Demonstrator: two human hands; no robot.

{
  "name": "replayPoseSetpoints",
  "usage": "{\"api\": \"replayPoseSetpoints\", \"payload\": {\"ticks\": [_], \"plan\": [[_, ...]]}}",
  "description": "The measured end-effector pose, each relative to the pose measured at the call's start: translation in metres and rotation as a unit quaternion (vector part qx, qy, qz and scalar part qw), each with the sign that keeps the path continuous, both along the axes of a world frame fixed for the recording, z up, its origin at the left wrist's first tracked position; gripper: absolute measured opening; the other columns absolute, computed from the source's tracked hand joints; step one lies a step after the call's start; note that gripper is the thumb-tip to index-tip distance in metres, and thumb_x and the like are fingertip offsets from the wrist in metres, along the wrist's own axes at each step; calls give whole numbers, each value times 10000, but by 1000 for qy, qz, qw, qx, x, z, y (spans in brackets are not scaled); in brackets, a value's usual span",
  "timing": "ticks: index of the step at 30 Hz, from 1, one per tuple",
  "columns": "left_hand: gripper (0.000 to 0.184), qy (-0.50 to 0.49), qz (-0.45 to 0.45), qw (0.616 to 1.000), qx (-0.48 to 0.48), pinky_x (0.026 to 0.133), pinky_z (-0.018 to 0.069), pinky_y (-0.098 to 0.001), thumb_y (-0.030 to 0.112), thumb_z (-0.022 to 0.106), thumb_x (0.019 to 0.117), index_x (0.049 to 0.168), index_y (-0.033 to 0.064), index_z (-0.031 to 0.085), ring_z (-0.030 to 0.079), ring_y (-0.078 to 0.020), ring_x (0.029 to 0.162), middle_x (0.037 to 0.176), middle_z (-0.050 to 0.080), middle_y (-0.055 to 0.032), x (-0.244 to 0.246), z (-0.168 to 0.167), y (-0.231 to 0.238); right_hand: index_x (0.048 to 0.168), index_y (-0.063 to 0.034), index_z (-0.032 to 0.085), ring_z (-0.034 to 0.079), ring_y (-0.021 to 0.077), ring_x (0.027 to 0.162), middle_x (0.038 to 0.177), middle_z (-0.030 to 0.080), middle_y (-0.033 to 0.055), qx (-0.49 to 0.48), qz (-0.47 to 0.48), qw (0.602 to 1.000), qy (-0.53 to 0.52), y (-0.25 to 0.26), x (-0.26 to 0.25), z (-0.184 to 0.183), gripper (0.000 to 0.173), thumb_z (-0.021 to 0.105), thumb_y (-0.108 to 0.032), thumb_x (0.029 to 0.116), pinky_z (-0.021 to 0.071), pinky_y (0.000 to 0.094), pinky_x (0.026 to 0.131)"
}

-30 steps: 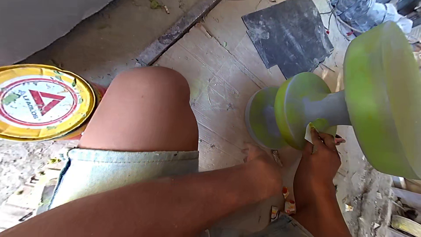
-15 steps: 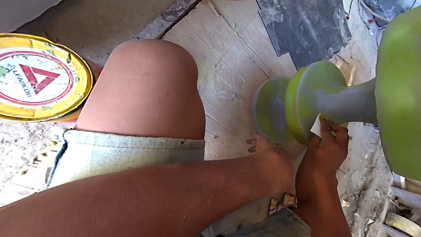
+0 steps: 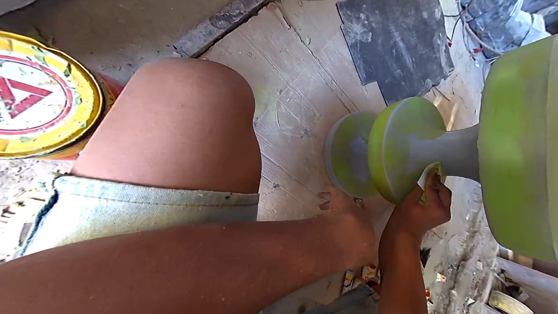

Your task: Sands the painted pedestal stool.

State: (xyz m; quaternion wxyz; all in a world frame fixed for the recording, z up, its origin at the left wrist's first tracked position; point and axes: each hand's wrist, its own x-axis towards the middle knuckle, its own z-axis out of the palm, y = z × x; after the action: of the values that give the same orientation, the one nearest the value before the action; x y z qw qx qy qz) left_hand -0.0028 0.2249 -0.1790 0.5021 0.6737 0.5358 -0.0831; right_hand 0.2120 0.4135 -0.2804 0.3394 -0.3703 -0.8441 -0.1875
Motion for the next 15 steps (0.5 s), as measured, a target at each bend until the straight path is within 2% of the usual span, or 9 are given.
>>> {"api": "replayPoseSetpoints", "payload": {"ticks": [2, 4, 8, 11, 13, 15], "plan": [[209, 1, -6, 1000, 1, 916, 428, -630, 128, 546, 1021, 1042, -37, 673, 626, -393, 1017, 1053, 655, -220, 1, 0, 1, 1277, -128, 733, 706, 178, 1082, 1189, 733, 88, -24, -29, 999, -37, -7, -1, 5, 288, 605, -157, 1021, 572, 346, 915], [210, 0, -4, 1000, -3, 903, 437, -627, 141, 557, 1018, 1027, -30, 677, 628, -390, 1010, 1043, 659, -216, 1, 0, 1, 1306, -149, 718, 695, 210, 1091, 1219, 711, 98, -72, -43, 994, -72, -16, 4, 12, 315, 572, -154, 1026, 576, 386, 903], [210, 1, -5, 1000, -9, 921, 438, -643, 117, 548, 1017, 1060, -56, 660, 617, -415, 1057, 1094, 648, -239, 4, 0, 2, 1302, -133, 716, 670, 230, 1148, 1278, 680, 121, -119, -17, 989, -90, -24, 18, 26, 319, 559, -148, 1025, 566, 416, 946], [202, 9, -28, 999, -13, 959, 410, -668, 93, 552, 1008, 1089, -61, 655, 608, -422, 1092, 1132, 644, -244, 8, -2, 4, 1259, -35, 724, 662, 286, 1186, 1300, 665, 201, -72, 19, 996, -39, -22, 12, 35, 292, 591, -85, 1004, 546, 386, 1002], [205, 18, -38, 999, -12, 972, 400, -677, 98, 558, 1004, 1093, -51, 667, 614, -420, 1095, 1141, 652, -237, 12, -6, 4, 1290, -7, 697, 622, 288, 1250, 1348, 624, 224, -50, 33, 998, -12, -16, 4, 29, 326, 574, -43, 990, 508, 367, 1062], [198, 19, -32, 999, -6, 962, 416, -666, 93, 562, 998, 1077, -51, 670, 622, -415, 1075, 1121, 658, -236, 13, -7, 2, 1360, -56, 661, 564, 253, 1318, 1416, 572, 195, -59, 34, 997, -19, -11, 2, 16, 381, 545, -57, 997, 475, 346, 1099]]}}
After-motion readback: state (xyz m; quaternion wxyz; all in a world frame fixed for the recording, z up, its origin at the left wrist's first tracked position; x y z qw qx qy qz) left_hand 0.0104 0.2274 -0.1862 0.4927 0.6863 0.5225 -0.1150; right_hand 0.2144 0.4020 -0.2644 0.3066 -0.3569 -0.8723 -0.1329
